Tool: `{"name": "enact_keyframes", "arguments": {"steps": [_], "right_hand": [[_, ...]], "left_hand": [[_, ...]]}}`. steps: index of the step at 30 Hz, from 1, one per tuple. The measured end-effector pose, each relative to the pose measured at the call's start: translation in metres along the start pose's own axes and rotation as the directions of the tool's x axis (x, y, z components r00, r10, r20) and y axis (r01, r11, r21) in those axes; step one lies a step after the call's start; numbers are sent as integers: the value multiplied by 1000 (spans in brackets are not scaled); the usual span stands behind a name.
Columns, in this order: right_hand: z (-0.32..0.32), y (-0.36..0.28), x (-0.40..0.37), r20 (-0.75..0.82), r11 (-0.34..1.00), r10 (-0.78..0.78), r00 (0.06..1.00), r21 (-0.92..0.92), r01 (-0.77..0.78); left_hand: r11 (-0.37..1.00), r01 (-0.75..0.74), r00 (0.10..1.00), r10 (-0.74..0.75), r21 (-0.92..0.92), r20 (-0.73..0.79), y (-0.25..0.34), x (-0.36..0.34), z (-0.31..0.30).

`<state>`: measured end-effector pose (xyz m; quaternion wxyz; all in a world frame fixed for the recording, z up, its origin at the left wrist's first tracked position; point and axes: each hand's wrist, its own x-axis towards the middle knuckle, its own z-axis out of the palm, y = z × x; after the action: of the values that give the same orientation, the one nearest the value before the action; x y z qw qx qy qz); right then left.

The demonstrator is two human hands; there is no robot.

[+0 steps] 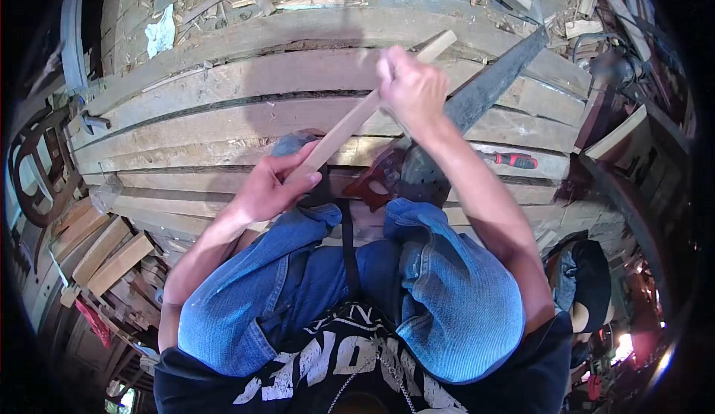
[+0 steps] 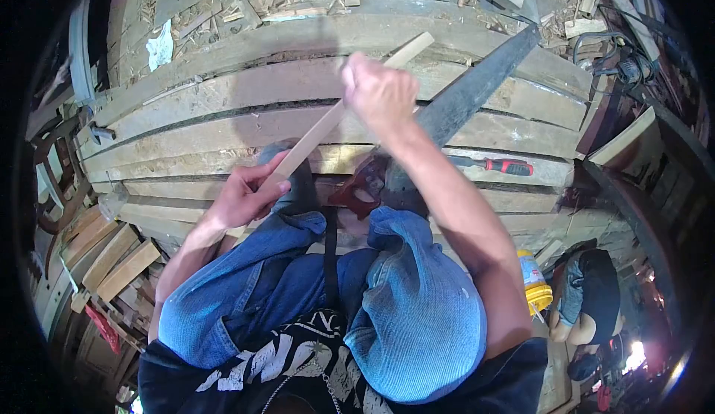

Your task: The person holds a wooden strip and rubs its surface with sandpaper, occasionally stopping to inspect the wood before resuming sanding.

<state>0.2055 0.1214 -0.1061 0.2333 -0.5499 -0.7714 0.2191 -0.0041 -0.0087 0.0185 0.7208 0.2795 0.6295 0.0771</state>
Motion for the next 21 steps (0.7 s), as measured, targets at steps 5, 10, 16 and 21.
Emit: {"name": "enact_keyframes", "arguments": {"steps": [5,10,16,21], "right_hand": [[0,50,25,-168,984,-30,985,-178,-1],[-7,28,16,-49,997,24,999,-74,-28],[-4,26,11,-83,999,33,996,10,-32],[-4,77,48,-169,936,129,977,-305,-177]], "left_hand": [[999,9,1000,-10,-44,-10,2,-2,1],[1000,9,1000,-8,-28,10,3,-1,0],[998,-12,1000,12,-58,12,-2,2,-1],[999,-27,1000,27,-31,-5,0,-1,2]]}}
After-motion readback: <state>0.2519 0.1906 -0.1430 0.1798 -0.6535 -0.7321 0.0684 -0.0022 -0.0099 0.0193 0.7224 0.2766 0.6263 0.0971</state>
